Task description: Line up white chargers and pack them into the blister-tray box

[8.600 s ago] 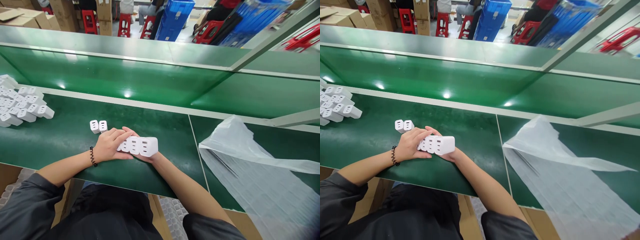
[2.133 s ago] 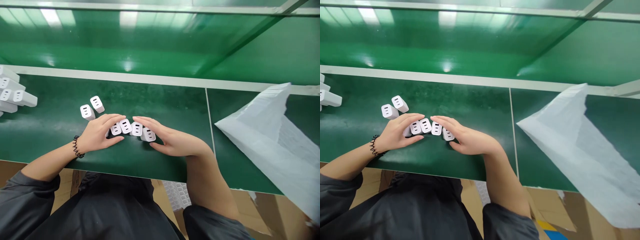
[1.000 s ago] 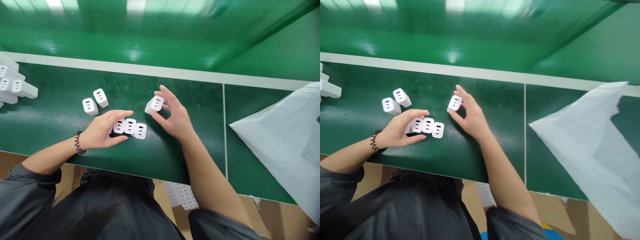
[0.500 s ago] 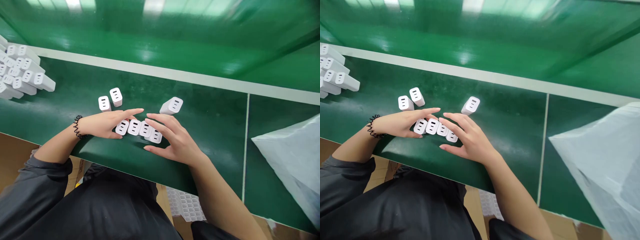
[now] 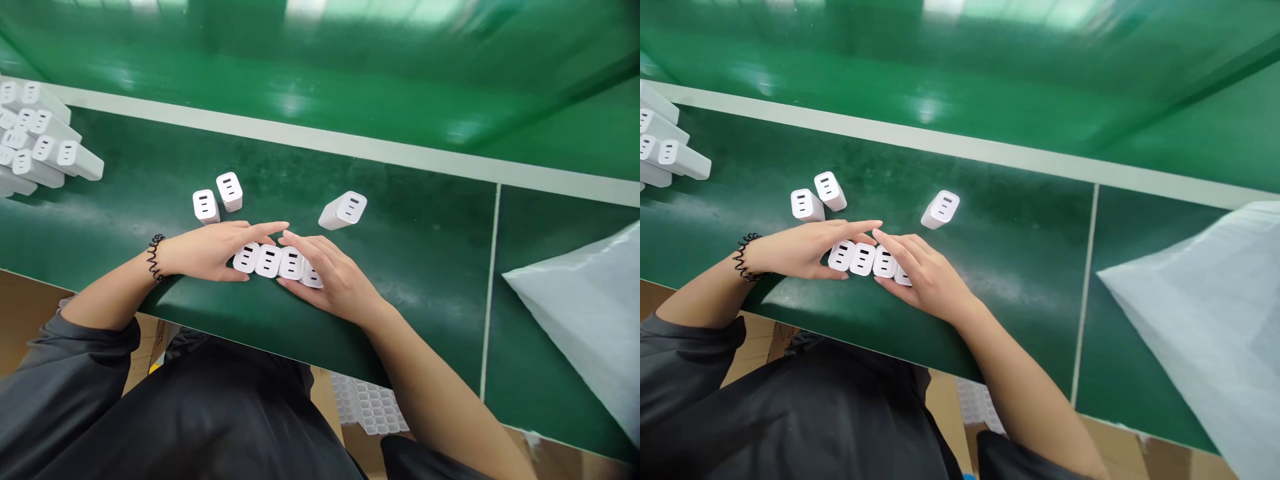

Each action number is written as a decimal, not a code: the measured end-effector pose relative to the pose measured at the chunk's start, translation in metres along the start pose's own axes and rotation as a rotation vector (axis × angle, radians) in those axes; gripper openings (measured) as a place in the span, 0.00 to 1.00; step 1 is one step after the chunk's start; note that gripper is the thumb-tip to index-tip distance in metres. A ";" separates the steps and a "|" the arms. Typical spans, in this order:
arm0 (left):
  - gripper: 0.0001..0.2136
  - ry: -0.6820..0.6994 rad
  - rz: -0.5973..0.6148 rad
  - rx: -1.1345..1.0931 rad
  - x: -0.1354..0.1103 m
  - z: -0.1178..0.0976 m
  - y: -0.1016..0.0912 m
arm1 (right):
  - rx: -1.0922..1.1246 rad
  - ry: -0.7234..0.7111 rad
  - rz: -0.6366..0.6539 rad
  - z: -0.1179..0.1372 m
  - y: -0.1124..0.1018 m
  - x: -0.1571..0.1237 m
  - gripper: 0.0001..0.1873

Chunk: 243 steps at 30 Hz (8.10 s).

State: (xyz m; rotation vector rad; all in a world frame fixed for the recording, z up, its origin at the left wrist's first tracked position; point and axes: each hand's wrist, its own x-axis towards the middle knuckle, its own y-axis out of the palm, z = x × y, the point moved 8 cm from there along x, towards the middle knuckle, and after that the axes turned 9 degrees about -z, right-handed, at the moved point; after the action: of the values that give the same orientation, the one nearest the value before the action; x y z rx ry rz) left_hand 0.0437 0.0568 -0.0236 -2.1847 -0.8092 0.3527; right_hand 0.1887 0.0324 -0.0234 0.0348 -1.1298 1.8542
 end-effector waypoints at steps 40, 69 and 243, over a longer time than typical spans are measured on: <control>0.28 0.207 -0.286 0.193 0.007 -0.025 0.000 | -0.240 -0.095 -0.005 -0.002 -0.021 -0.002 0.37; 0.27 0.285 -0.344 0.309 0.004 -0.028 -0.001 | -0.393 -0.209 -0.037 0.012 -0.029 0.001 0.38; 0.10 0.225 -0.462 -0.007 0.007 -0.041 -0.016 | -0.108 0.053 -0.332 0.004 -0.044 0.002 0.24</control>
State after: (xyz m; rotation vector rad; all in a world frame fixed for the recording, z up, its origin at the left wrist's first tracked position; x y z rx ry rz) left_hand 0.0614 0.0461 0.0157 -1.9239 -1.1471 -0.1248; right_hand 0.2168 0.0370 0.0099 0.1047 -1.1124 1.4914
